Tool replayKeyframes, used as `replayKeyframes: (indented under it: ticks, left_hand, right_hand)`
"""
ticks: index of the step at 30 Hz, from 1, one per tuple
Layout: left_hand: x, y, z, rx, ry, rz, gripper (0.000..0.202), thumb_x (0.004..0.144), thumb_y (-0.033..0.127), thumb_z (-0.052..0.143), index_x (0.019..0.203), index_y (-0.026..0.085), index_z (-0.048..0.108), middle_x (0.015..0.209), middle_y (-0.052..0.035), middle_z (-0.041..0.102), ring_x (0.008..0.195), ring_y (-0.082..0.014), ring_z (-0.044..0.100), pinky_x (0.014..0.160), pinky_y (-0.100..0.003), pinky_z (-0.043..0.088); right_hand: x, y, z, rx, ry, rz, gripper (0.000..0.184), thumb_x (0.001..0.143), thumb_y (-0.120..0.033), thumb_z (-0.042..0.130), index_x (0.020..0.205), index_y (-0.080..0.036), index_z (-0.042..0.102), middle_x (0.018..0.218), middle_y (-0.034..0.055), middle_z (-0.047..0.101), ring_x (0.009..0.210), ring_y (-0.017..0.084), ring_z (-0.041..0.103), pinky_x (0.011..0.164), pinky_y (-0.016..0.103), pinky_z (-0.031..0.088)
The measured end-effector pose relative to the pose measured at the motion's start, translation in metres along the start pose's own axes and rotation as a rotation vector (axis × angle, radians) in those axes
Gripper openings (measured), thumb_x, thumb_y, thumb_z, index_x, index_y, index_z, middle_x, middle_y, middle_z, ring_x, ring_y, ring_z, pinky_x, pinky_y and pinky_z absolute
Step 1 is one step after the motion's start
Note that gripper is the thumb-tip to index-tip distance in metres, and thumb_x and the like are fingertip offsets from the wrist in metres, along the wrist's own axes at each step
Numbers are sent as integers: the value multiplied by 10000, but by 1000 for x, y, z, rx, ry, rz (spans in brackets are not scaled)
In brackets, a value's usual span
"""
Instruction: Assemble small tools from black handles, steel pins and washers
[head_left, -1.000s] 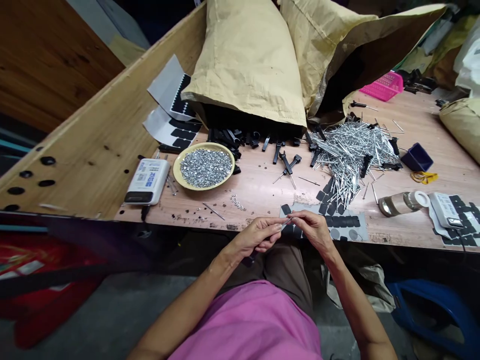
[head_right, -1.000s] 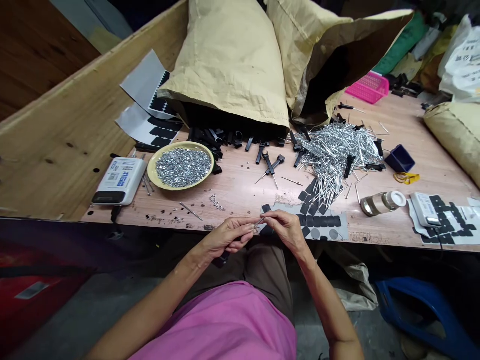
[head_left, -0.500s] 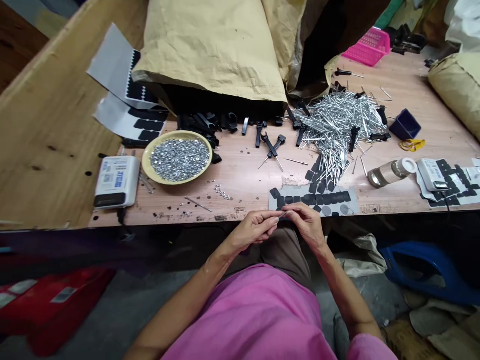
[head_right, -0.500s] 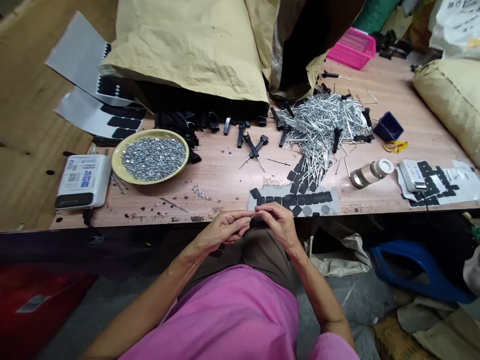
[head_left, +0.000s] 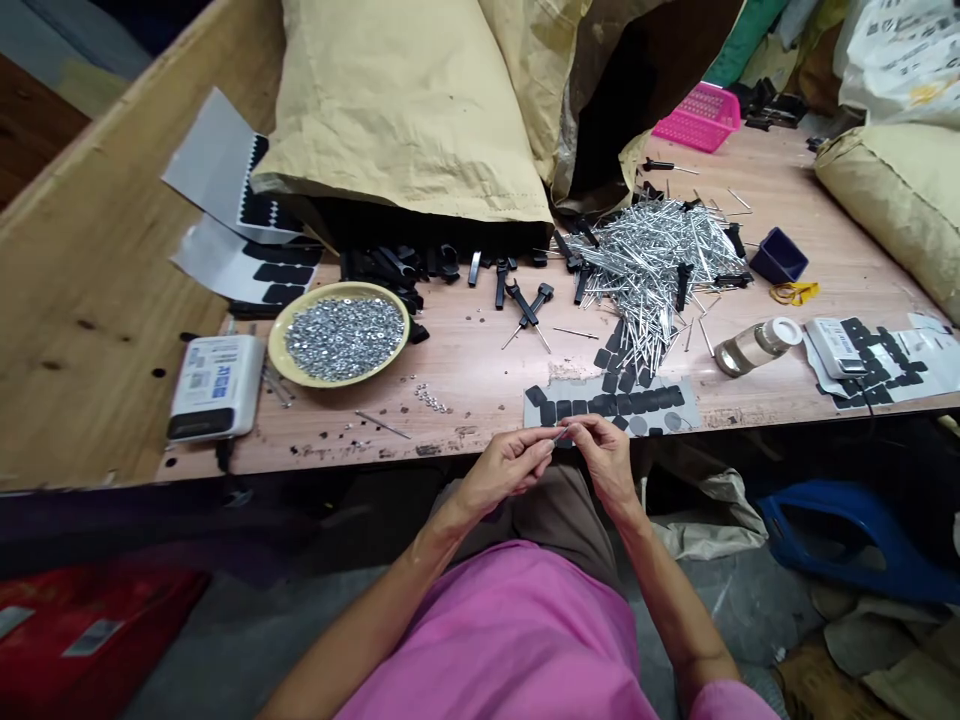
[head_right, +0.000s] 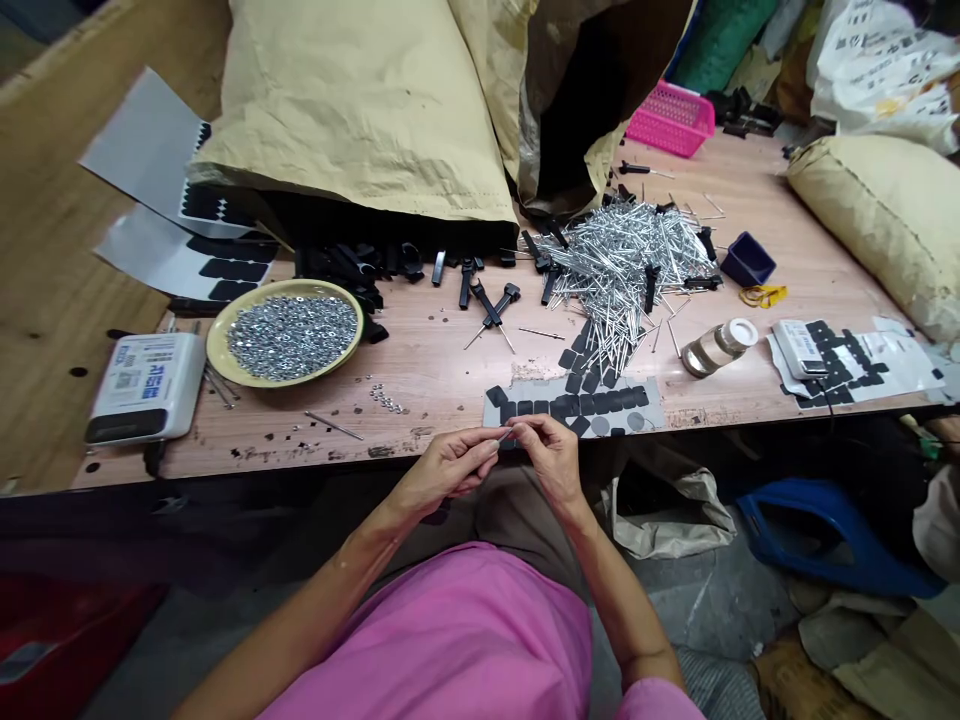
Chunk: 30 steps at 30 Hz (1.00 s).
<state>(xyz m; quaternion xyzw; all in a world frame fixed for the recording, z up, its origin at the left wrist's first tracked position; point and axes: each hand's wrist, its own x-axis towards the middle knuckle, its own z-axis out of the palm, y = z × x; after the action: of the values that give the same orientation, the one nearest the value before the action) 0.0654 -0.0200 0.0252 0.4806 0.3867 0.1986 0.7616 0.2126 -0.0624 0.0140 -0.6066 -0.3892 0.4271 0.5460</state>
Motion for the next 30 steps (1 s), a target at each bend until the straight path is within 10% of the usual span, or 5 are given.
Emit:
replayKeyframes:
  ticks: [7, 15, 22, 30]
  left_hand:
    - [4, -9, 11, 435, 326, 392, 304, 816, 354, 531, 982, 195, 729, 937, -95, 696, 872, -213, 617, 760, -312, 491]
    - [10, 4, 4, 139, 214, 214, 446, 804, 433, 558, 1086, 109, 678, 563, 45, 456, 491, -74, 393, 457, -199, 316]
    - [12, 1, 7, 157, 221, 189, 428, 768, 464, 581, 983, 110, 689, 537, 56, 430, 473, -67, 358, 435, -203, 262]
    - [11, 7, 3, 84, 194, 159, 443, 767, 483, 562, 1005, 122, 656, 543, 74, 418, 450, -57, 343, 429, -191, 282]
  right_hand:
    - [4, 7, 16, -9, 163, -13, 276, 755, -475, 650, 738, -200, 644, 730, 19, 676, 713, 163, 621, 717, 299, 522]
    - [12, 4, 12, 139, -7, 6, 446, 822, -583, 534, 1072, -224, 620, 1117, 90, 651, 918, 182, 642, 846, 331, 521]
    - [26, 1, 11, 100, -19, -17, 334, 678, -537, 719, 677, -214, 635, 808, 24, 634, 823, 174, 609, 805, 307, 507]
    - [31, -7, 3, 253, -162, 158, 393, 642, -567, 733, 817, -215, 726, 833, 22, 687, 767, 158, 634, 796, 312, 499]
